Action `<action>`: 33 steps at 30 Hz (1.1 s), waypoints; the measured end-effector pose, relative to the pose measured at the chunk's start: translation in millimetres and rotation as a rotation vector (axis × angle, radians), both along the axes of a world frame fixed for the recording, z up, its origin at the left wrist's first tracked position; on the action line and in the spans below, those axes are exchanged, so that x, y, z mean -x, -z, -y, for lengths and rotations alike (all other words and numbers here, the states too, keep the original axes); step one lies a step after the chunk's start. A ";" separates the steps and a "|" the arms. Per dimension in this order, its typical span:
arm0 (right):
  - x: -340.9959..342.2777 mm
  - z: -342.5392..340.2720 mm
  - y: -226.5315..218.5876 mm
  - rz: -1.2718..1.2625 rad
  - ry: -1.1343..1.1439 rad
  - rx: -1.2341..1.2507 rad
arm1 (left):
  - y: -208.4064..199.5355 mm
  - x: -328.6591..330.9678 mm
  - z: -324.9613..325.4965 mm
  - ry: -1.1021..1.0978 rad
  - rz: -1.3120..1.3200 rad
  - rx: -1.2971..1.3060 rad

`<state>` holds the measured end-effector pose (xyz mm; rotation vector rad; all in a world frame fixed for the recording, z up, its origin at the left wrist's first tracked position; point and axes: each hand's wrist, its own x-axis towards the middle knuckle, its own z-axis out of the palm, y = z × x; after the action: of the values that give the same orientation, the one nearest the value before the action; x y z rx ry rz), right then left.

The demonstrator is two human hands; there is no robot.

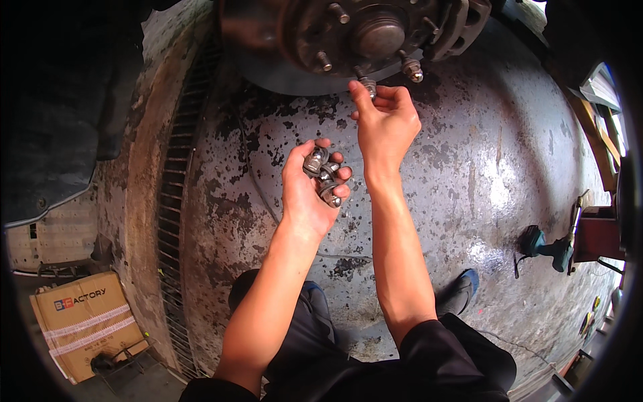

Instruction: The person removes a car wheel by first unscrewing the lug nuts by hand, then using a power impact wrench to loosen and remove them completely. The person then lifts the tire off the hub and rolls it away. The process is repeated for a second wheel.

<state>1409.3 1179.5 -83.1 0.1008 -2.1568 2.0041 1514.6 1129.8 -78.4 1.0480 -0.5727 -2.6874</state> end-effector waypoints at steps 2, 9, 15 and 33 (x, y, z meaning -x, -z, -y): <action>0.0 0.0 -3.4 0.199 -0.091 0.148 | 0.5 -0.3 1.2 0.005 -0.001 0.005; 7.1 -10.0 -9.4 0.521 -0.352 0.428 | 0.5 -1.8 2.3 0.005 -0.015 -0.026; 7.7 -6.9 -4.7 0.410 -0.362 0.296 | -2.5 -3.2 2.3 0.007 -0.034 -0.021; 6.6 -2.3 -9.1 0.342 -0.348 0.276 | -12.1 -7.0 2.2 0.004 -0.036 -0.042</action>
<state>1402.7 1181.8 -74.1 0.1050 -2.1397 2.6711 1521.6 1127.7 -66.2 1.0081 -0.5140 -2.7273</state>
